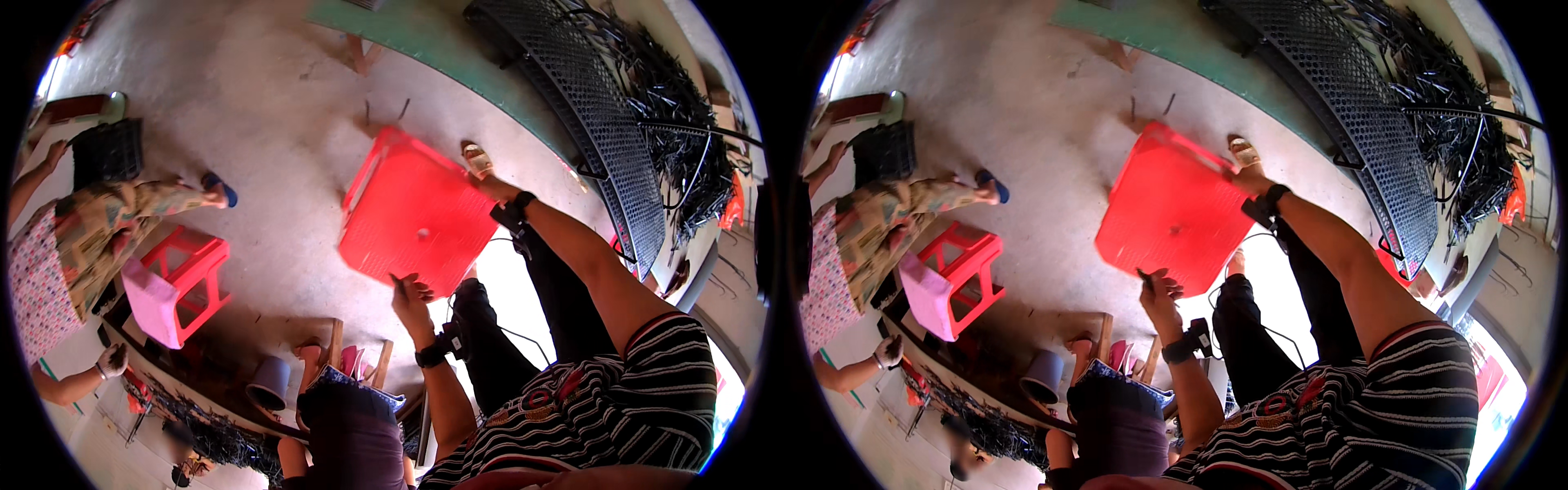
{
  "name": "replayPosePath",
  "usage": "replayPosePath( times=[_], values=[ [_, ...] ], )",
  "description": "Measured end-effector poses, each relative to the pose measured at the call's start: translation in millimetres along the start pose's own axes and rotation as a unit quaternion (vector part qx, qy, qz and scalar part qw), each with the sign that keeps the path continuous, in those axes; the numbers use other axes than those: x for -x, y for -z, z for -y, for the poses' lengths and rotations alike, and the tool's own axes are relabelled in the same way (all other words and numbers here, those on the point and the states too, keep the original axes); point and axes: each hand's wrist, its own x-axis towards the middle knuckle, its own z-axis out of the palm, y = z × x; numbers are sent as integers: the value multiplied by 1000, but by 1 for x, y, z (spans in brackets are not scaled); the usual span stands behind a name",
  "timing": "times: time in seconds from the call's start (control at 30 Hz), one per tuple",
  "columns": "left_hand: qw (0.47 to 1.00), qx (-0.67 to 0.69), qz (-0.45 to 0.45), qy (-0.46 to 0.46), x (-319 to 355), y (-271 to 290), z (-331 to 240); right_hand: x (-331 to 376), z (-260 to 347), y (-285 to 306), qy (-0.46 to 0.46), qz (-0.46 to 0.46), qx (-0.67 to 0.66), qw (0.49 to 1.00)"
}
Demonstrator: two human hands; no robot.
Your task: The person walks through a workshop, picks up a perforated metal sheet, and places it on a table. They then pick up several small metal rods from the floor and the table, sorting them into a bundle by hand.
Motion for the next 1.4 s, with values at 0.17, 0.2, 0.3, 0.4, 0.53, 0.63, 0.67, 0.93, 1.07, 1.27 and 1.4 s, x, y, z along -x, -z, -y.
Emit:
replayPosePath(
  times=[0.17, 0.2, 0.3, 0.4, 0.53, 0.63, 0.67, 0.93, 1.07, 1.27, 1.4],
  values=[
    [989, -71, -113, -66, -24, -1, -4, 36, 56, -80, -76, 127, -298, 943],
    [979, -101, -151, -92, -26, 7, -4, 28, 60, -98, -57, 150, -268, 950],
    [947, -221, -191, -134, -40, 12, -10, 23, 59, -111, -70, 134, -273, 950],
    [920, -300, -220, -126, -37, 23, -20, -5, 53, -114, -69, 119, -244, 960],
    [888, -372, -219, -161, -46, 40, -2, -81, -4, -100, 62, -50, -32, 996],
    [904, -332, -248, -110, -40, 53, 3, -151, -40, -81, 41, -192, 177, 964],
    [893, -311, -308, -105, -30, 55, 3, -158, -24, -73, 12, -184, 135, 974],
    [885, -275, -348, -140, -63, 48, 16, -302, -175, -30, -245, -205, 4, 948],
    [852, -349, -374, -112, -66, 46, 14, -325, -153, -47, -296, -152, -96, 938],
    [832, -398, -377, -84, -84, 42, 13, -366, -189, -65, -289, -148, -29, 946],
    [838, -405, -356, -80, -96, 41, 8, -382, -252, -24, -238, -206, -88, 945]
  ],
)
